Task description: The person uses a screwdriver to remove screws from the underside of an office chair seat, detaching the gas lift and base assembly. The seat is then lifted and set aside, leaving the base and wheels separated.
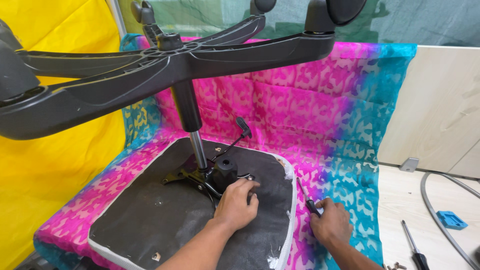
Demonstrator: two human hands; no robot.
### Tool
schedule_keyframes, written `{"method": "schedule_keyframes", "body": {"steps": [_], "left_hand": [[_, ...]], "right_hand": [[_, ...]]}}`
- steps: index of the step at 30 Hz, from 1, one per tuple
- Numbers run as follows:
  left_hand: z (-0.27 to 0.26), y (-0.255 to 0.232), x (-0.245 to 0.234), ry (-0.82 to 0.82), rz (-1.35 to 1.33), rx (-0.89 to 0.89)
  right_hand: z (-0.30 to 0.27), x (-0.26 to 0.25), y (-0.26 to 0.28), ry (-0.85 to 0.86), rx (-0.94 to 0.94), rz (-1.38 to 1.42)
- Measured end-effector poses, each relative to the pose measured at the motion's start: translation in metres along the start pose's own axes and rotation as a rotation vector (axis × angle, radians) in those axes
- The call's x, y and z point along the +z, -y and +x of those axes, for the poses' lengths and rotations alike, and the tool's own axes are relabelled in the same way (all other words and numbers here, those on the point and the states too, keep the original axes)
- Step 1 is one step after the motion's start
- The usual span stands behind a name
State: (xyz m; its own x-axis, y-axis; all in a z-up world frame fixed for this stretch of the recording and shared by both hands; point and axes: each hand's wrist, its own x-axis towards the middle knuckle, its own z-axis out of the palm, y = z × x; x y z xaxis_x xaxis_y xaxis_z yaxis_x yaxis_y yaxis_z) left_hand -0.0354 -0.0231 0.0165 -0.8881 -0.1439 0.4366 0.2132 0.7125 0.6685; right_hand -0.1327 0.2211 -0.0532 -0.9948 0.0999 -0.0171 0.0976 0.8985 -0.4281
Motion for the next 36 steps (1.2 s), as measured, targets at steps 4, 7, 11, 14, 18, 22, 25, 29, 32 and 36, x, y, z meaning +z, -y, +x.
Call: {"method": "schedule_keyframes", "body": {"steps": [4, 7, 11, 14, 18, 22, 25, 29, 32, 36], "left_hand": [[0.001, 0.007, 0.008, 0.098, 0.111, -0.053], [0.005, 0.01, 0.01, 0.232, 0.196, -0.123], [0.011, 0.015, 0.01, 0.453, 0.348, -0.245], [0.013, 0.018, 0.012, 0.55, 0.406, -0.269], [0.019, 0.023, 0.02, 0.589, 0.369, -0.29], [0.026, 0.031, 0.028, 0.604, 0.408, -0.288], [0.023, 0.037, 0.031, 0.603, 0.429, -0.246], [0.011, 0.038, 0.032, 0.55, 0.476, -0.169], [0.007, 0.035, 0.032, 0.52, 0.52, -0.13], [0.002, 0.03, 0.029, 0.485, 0.552, -0.099]], "right_hand": [[0.011, 0.014, -0.024, 0.045, -0.037, 0.024], [0.017, 0.026, -0.036, 0.091, -0.059, 0.04], [0.02, 0.025, -0.037, 0.024, -0.108, 0.085], [0.02, 0.011, -0.025, -0.114, -0.118, 0.214], [0.019, -0.019, 0.004, -0.356, -0.283, 0.381], [0.023, -0.047, 0.042, -0.463, -0.355, 0.5], [0.025, -0.063, 0.07, -0.584, -0.371, 0.53], [0.027, -0.078, 0.103, -0.646, -0.442, 0.573], [0.027, -0.088, 0.122, -0.445, -0.388, 0.644], [0.023, -0.095, 0.141, -0.476, -0.537, 0.716]]}}
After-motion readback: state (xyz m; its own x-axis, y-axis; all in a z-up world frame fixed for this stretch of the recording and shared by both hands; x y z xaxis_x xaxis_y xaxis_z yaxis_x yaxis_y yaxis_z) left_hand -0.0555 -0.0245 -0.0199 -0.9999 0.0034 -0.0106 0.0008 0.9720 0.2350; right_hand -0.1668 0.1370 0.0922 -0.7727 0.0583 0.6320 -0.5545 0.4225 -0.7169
